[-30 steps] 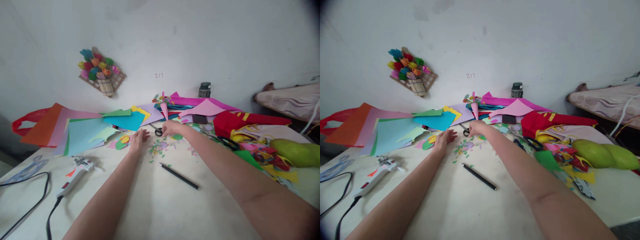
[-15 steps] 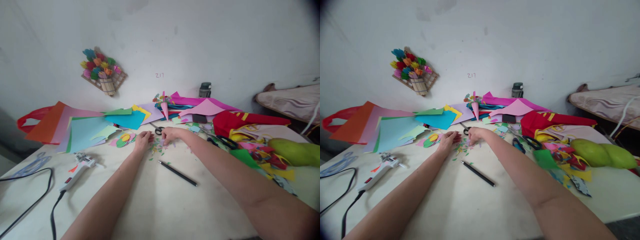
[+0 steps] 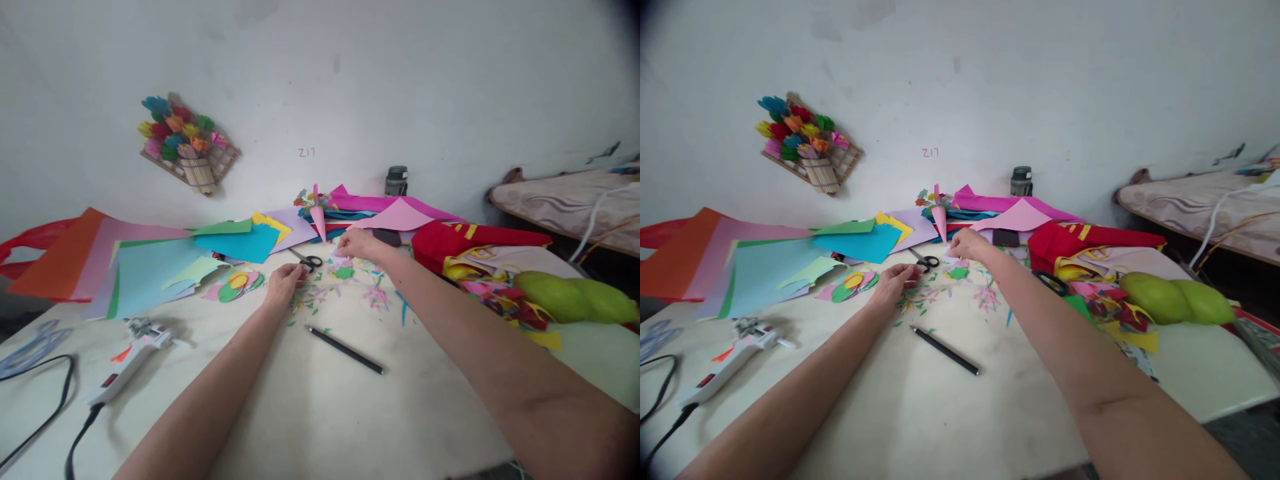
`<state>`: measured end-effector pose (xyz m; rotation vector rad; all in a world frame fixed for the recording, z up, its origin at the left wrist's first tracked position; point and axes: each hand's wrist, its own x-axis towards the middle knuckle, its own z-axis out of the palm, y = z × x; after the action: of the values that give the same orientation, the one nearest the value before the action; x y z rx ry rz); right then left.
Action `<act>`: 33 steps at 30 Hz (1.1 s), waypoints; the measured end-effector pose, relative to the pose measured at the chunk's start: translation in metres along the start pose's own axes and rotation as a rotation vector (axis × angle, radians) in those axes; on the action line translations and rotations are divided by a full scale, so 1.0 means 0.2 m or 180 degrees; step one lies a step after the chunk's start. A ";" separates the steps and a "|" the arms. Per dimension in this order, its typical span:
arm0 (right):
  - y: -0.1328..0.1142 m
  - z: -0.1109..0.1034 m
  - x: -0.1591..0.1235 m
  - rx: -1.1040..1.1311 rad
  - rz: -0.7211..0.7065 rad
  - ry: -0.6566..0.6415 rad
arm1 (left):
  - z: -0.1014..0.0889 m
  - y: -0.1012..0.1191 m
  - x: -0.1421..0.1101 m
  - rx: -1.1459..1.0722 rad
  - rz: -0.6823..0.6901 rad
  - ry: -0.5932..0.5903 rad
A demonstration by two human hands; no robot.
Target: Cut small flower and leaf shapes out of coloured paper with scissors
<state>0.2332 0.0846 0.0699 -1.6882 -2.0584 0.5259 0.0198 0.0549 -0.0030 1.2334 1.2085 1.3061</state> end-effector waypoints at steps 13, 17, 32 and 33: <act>0.06 0.08 0.07 -0.0868 0.0297 -0.0915 | 0.03 -0.02 -0.01 0.0271 0.0017 -0.0097; 0.05 0.06 0.06 -0.0776 0.0260 -0.0977 | 0.04 -0.02 -0.01 0.0167 0.0019 -0.0091; -0.01 0.06 -0.05 -0.1032 -0.0102 -0.0386 | 0.04 -0.01 -0.01 -0.0181 0.0057 -0.0106; -0.01 0.07 -0.05 -0.1098 -0.0087 -0.0459 | 0.05 -0.01 -0.02 -0.0221 0.0063 -0.0146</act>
<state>0.2258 0.0738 0.0586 -1.8533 -2.3829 0.3027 0.0299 0.0521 -0.0047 1.2218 1.1121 1.3166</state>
